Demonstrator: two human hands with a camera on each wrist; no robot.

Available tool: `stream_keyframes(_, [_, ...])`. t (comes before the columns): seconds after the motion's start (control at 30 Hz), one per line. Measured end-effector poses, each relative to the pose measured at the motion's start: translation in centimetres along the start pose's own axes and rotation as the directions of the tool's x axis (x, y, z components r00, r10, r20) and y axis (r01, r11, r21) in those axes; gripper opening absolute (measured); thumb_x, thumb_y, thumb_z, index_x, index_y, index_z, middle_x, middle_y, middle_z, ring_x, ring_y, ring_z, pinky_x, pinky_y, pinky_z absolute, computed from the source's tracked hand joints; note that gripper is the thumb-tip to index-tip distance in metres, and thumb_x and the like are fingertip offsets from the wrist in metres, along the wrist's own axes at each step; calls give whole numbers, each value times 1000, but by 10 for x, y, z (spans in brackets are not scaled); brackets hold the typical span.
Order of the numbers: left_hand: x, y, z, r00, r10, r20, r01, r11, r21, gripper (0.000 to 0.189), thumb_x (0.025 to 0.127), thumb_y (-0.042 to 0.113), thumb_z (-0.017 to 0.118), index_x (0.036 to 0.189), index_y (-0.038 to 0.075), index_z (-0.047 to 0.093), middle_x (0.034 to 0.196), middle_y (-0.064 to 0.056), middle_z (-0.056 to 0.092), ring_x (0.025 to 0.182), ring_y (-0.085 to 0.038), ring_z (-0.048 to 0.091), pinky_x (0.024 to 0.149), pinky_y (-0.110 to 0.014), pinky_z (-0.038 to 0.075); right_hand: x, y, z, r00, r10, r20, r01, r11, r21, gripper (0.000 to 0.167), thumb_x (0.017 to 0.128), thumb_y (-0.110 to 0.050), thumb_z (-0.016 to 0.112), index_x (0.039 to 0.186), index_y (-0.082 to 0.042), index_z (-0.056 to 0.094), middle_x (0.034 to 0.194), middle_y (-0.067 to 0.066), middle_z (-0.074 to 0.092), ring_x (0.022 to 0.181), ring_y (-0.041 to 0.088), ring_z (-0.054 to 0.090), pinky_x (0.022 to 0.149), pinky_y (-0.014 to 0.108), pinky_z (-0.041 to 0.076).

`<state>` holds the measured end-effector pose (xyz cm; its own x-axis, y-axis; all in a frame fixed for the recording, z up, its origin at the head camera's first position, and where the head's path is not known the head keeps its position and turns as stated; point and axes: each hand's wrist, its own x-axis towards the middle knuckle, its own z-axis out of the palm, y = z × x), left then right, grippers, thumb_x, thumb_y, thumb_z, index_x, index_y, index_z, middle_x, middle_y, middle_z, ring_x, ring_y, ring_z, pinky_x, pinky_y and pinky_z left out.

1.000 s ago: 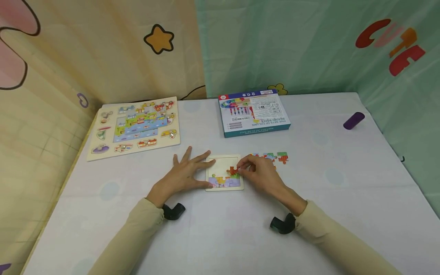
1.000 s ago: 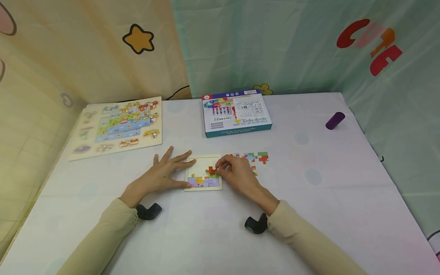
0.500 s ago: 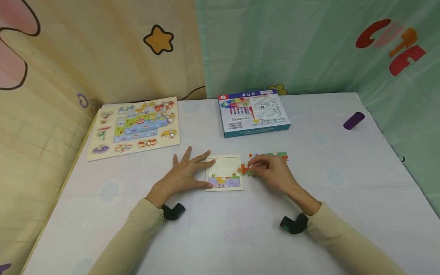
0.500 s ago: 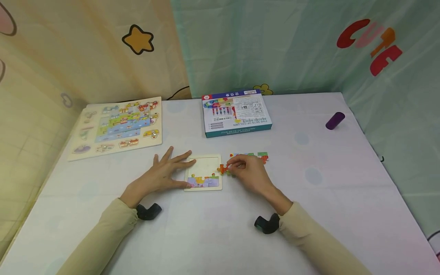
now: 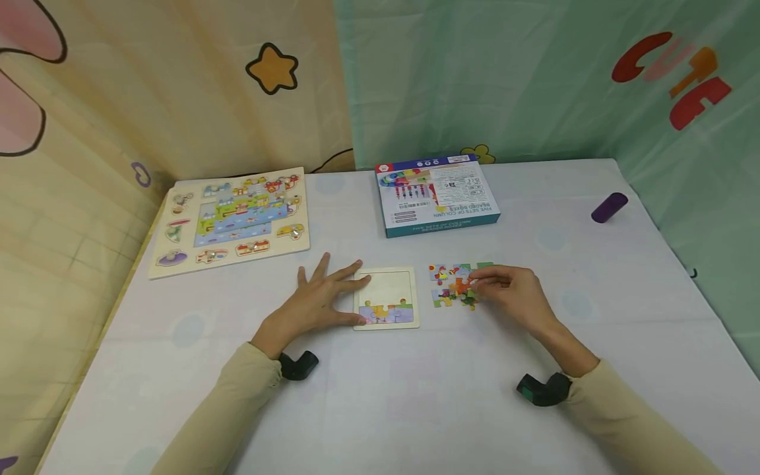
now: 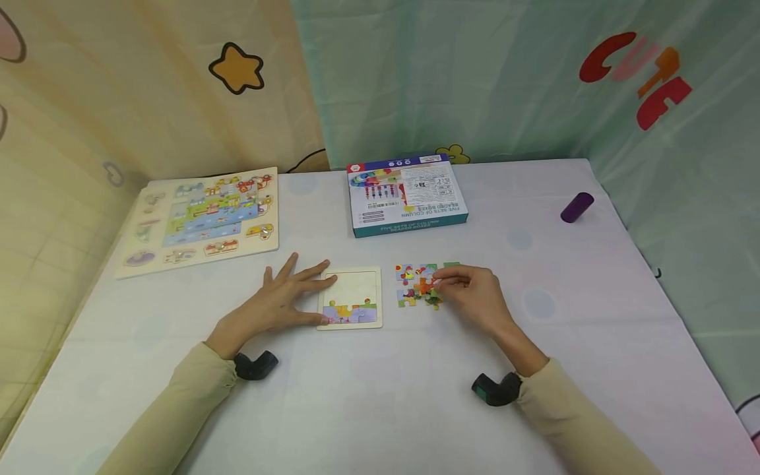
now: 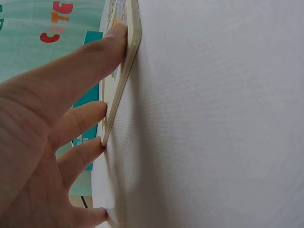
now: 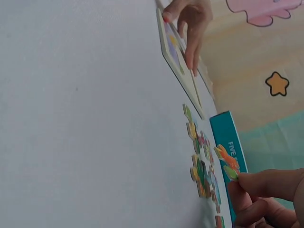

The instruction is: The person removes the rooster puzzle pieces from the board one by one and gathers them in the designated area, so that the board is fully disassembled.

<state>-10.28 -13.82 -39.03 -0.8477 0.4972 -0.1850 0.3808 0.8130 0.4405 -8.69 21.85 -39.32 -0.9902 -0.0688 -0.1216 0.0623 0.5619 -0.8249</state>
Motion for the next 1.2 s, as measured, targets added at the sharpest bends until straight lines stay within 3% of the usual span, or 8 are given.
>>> stream_keyframes(0.13, [0,0,0,1000,1,1,-1,1000,2,80,75,51,81,145,27,51,161,4,27,147,-48,-2,103,-78,-3,-4,8,-11,999,47,-3,-47,999,17,26,93,-22,69,112,-5,73,116,11,70,98,12,63,76,16,50])
stream_keyframes(0.37, [-1,1,-1,1000,0,0,0,1000,0,80,75,49,82,145,27,51,161,3,27,147,-48,-2,104,-78,-4,-11,17,-26,994,108,-5,-108,994,27,33,94,-29,68,117,-6,72,124,12,66,101,12,57,75,16,48])
stream_keyframes(0.63, [-2,0,-1,1000,0,-4,0,1000,-10,80,75,49,82,145,26,51,161,3,27,147,-47,-3,103,-78,-5,-13,25,-32,995,94,-22,-94,996,-4,33,94,-31,67,116,-7,73,122,13,67,98,8,56,73,15,48])
stream_keyframes(0.87, [-1,-1,2,1000,-3,-2,3,1000,-13,80,75,50,82,145,27,51,161,4,27,147,-46,-3,103,-77,-6,-13,24,-30,996,81,-46,-83,995,-57,28,94,-26,67,112,-6,75,120,14,68,116,24,56,76,13,46])
stream_keyframes(1.2, [-1,-1,1,1000,-4,-8,4,1000,-9,81,74,50,82,144,28,51,160,4,28,147,-47,-3,103,-77,-5,-13,25,-30,996,59,-66,-66,991,-112,24,93,-22,68,110,-8,76,118,14,69,117,27,57,76,14,45])
